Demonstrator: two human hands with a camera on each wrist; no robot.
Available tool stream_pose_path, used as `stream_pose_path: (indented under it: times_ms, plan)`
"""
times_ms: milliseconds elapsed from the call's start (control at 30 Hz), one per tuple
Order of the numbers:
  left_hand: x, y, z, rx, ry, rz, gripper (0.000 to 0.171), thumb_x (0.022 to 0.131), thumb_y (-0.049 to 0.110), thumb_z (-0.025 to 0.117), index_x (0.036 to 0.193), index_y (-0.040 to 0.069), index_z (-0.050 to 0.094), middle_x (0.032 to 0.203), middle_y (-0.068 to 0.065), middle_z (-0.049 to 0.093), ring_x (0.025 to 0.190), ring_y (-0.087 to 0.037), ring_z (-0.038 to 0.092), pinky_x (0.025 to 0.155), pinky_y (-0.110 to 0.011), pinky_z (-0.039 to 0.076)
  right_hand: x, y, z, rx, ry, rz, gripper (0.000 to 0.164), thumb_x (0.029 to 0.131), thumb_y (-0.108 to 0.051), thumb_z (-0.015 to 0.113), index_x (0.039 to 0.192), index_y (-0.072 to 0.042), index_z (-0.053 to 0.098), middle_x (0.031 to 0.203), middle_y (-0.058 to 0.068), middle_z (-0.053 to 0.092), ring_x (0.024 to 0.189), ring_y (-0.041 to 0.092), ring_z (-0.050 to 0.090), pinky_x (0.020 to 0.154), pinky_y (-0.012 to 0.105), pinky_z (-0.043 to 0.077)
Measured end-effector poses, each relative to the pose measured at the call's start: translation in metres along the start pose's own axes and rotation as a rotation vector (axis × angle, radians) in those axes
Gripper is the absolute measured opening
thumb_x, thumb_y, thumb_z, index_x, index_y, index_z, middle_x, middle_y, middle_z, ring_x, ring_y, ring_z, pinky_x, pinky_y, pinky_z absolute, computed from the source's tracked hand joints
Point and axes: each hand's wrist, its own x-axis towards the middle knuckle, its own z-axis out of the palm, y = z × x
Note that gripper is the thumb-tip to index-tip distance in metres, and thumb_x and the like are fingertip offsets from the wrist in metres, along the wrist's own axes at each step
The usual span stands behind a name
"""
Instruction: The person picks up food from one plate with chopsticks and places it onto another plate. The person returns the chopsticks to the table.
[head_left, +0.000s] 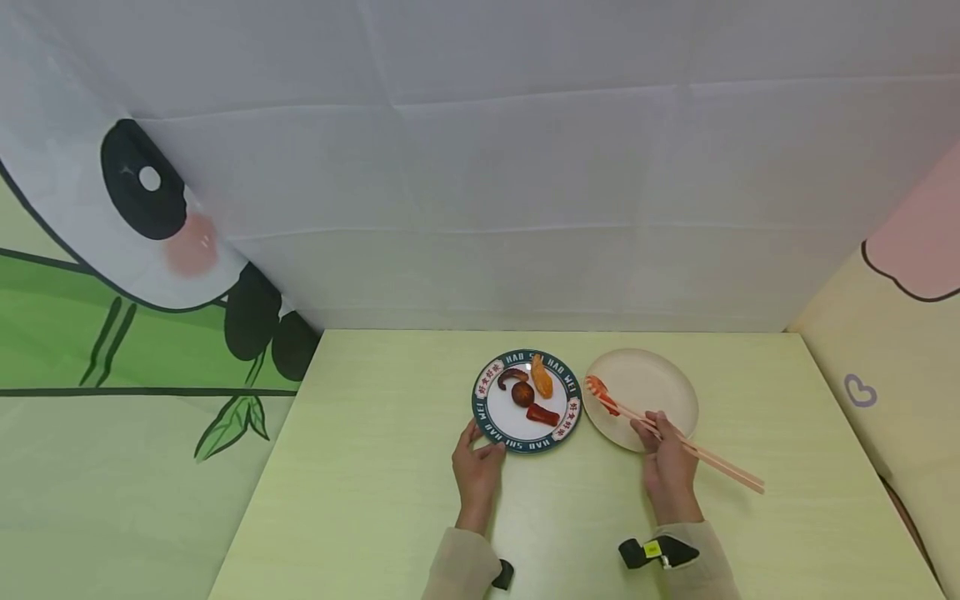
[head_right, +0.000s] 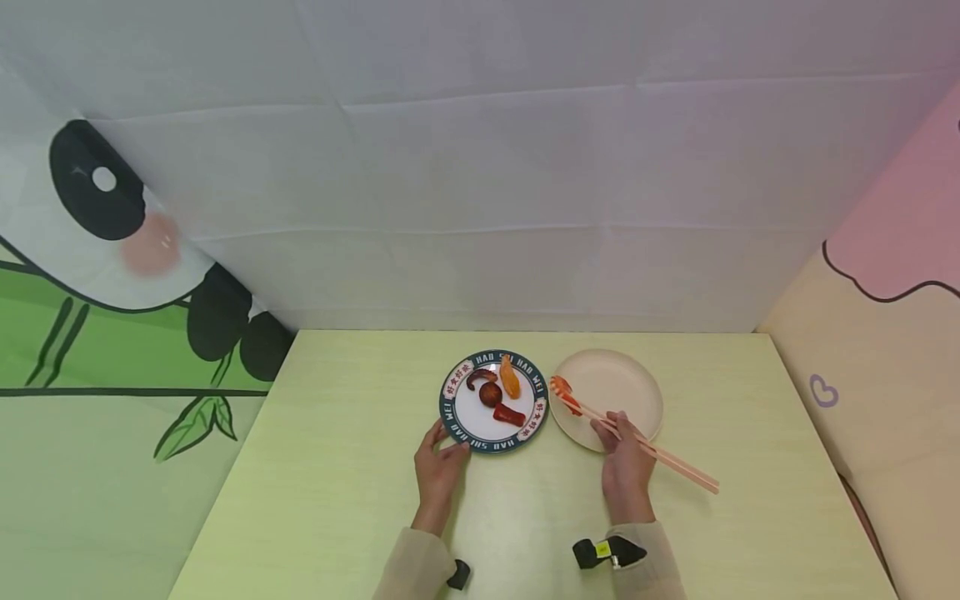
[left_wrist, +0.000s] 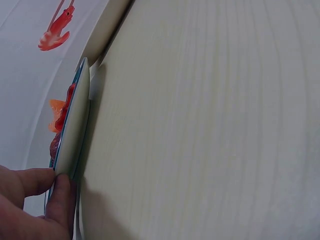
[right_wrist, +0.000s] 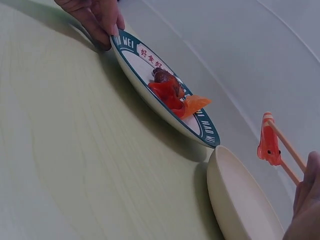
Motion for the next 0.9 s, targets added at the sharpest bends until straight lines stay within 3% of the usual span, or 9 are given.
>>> stream_pose_path:
  times_ms: [900]
  plan:
    - [-0.002,0.003,-0.001,-0.005,0.001,-0.017,0.068,0.086,-0.009,0.075,0.15,-0.005,0.053,0.128,-0.023,0.061,0.092,-0.026,0.074,0.073,-0.022,0.057,0.01,-0.019,-0.011,0.065,0.073,-0.009,0.027,0.106,-0.004,0.058,0.089,0.006,0.077,0.086,0.012,0.075,0.072,0.023,0.079,0.065,0.022,0.063]
